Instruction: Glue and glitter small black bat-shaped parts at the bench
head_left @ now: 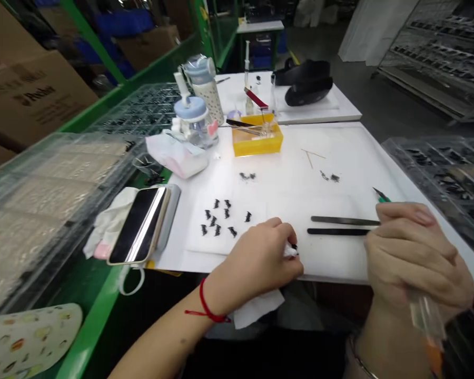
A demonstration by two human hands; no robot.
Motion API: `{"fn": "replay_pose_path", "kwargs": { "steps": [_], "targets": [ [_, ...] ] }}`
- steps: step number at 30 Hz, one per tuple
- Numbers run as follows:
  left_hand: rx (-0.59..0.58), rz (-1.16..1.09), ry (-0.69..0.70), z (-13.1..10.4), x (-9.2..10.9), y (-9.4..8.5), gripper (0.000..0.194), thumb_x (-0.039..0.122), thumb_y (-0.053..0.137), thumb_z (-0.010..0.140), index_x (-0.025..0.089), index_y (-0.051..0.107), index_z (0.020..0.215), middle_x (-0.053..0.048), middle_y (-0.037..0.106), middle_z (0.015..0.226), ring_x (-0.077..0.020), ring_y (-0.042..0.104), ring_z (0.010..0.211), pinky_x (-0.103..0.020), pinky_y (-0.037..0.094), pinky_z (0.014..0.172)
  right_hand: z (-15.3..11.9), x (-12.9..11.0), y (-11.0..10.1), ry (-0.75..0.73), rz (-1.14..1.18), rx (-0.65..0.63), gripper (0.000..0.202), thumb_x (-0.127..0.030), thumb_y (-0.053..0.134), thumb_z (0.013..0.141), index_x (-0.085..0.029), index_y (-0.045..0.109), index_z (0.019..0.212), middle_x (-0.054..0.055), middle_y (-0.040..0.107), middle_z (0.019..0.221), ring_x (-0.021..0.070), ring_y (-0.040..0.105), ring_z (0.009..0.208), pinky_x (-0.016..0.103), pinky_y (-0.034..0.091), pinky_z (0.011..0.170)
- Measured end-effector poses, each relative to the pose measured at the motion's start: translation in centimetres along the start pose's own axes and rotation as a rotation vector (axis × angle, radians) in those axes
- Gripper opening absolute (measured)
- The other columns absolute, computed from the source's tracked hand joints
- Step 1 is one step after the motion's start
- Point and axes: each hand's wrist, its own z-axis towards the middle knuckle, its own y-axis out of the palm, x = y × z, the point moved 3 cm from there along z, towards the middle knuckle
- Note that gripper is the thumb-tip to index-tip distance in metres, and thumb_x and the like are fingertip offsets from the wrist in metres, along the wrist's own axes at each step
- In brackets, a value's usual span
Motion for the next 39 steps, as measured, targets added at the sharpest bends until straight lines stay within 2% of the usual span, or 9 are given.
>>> {"fn": "replay_pose_path", "kwargs": {
  "steps": [5, 9, 12, 17, 21, 25, 29, 34, 39],
  "targets": [
    [0.063, 0.189, -0.160, 2.2, -3.1, -4.7, 0.023, 0.019, 0.055, 0.077, 0.014, 0.063, 0.097, -0.010, 0.067, 0.095, -0.0259, 0.062, 0.088, -0.039, 0.049, 0.078, 1.1, 1.6, 0.1, 0.023, -0.232, 0.129, 0.013, -0.025, 0.051, 0.089, -0.020, 0.051, 0.077, -0.011, 0.028, 0.050, 0.0032, 0.020, 0.031, 0.014, 0.018, 0.026],
    [-0.107, 0.272, -0.246, 3.9, -6.9, -7.2, 0.018, 0.023, 0.064, 0.080, 0.014, 0.063, 0.096, -0.006, 0.065, 0.093, -0.0202, 0.062, 0.084, -0.038, 0.051, 0.075, 0.6, 1.4, -0.3, 0.019, -0.374, 0.258, 0.018, -0.024, 0.046, 0.092, -0.016, 0.050, 0.076, -0.012, 0.020, 0.049, 0.0014, 0.013, 0.031, 0.013, 0.009, 0.026],
    [-0.198, 0.291, -0.244, 3.8, -7.7, -8.1, 0.027, 0.031, 0.066, 0.082, 0.016, 0.062, 0.104, -0.004, 0.065, 0.097, -0.0174, 0.062, 0.081, -0.035, 0.052, 0.071, 0.2, 0.9, -0.6, -0.007, -0.405, 0.315, 0.023, -0.026, 0.045, 0.092, -0.013, 0.051, 0.075, -0.013, 0.018, 0.049, 0.0002, 0.010, 0.032, 0.013, 0.004, 0.026],
    [-0.143, 0.386, -0.198, 2.6, -6.1, -8.4, 0.028, 0.022, 0.061, 0.078, 0.019, 0.065, 0.106, -0.007, 0.066, 0.098, -0.0211, 0.063, 0.085, -0.030, 0.048, 0.069, 0.2, 0.8, -0.3, -0.115, -0.535, 0.398, 0.038, -0.032, 0.031, 0.096, -0.013, 0.051, 0.070, -0.012, 0.016, 0.049, 0.0013, 0.008, 0.033, 0.014, 0.004, 0.027],
    [-0.165, 0.418, -0.090, 2.3, -5.0, -6.9, 0.029, 0.025, 0.066, 0.071, 0.023, 0.069, 0.099, -0.006, 0.067, 0.100, -0.0221, 0.064, 0.084, -0.027, 0.045, 0.064, -0.7, 1.0, 1.3, -0.475, -0.864, 0.396, 0.045, -0.039, 0.027, 0.097, -0.017, 0.052, 0.067, -0.009, 0.027, 0.043, 0.0047, 0.015, 0.033, 0.015, 0.018, 0.028],
    [-0.163, 0.455, -0.054, 2.6, -4.9, -5.7, 0.026, 0.023, 0.065, 0.069, 0.021, 0.070, 0.094, -0.007, 0.070, 0.085, -0.0238, 0.064, 0.075, -0.028, 0.042, 0.058, -1.5, 3.8, 2.5, -0.738, -1.161, -0.024, 0.047, -0.051, 0.028, 0.096, -0.022, 0.059, 0.076, -0.006, 0.041, 0.043, 0.0087, 0.028, 0.032, 0.020, 0.031, 0.030],
    [-0.140, 0.467, -0.037, 2.9, -5.2, -5.3, 0.026, 0.021, 0.061, 0.068, 0.019, 0.072, 0.091, -0.008, 0.071, 0.077, -0.0241, 0.064, 0.069, -0.029, 0.043, 0.056, -0.5, 7.4, 0.9, -0.512, -1.404, -0.326, 0.036, -0.047, 0.050, 0.090, -0.017, 0.063, 0.074, -0.004, 0.046, 0.049, 0.0082, 0.040, 0.037, 0.021, 0.034, 0.035],
    [-0.080, 0.423, -0.026, 2.2, -4.2, -6.0, 0.021, 0.018, 0.060, 0.067, 0.017, 0.072, 0.085, -0.007, 0.071, 0.075, -0.0228, 0.065, 0.070, -0.028, 0.046, 0.060, 0.1, 6.7, 0.2, -0.649, -1.248, -0.141, 0.035, -0.049, 0.034, 0.095, -0.023, 0.055, 0.083, -0.009, 0.036, 0.048, 0.0063, 0.028, 0.035, 0.017, 0.028, 0.034],
    [-0.037, 0.290, 0.072, -0.2, -0.1, -4.8, 0.023, 0.023, 0.060, 0.074, 0.017, 0.068, 0.095, -0.007, 0.071, 0.090, -0.0230, 0.066, 0.080, -0.032, 0.049, 0.070, 0.5, 5.8, -0.4, -0.649, -1.190, 0.100, 0.039, -0.060, 0.048, 0.085, -0.022, 0.051, 0.078, -0.010, 0.037, 0.043, 0.0061, 0.025, 0.032, 0.016, 0.024, 0.030]
  ]
}}
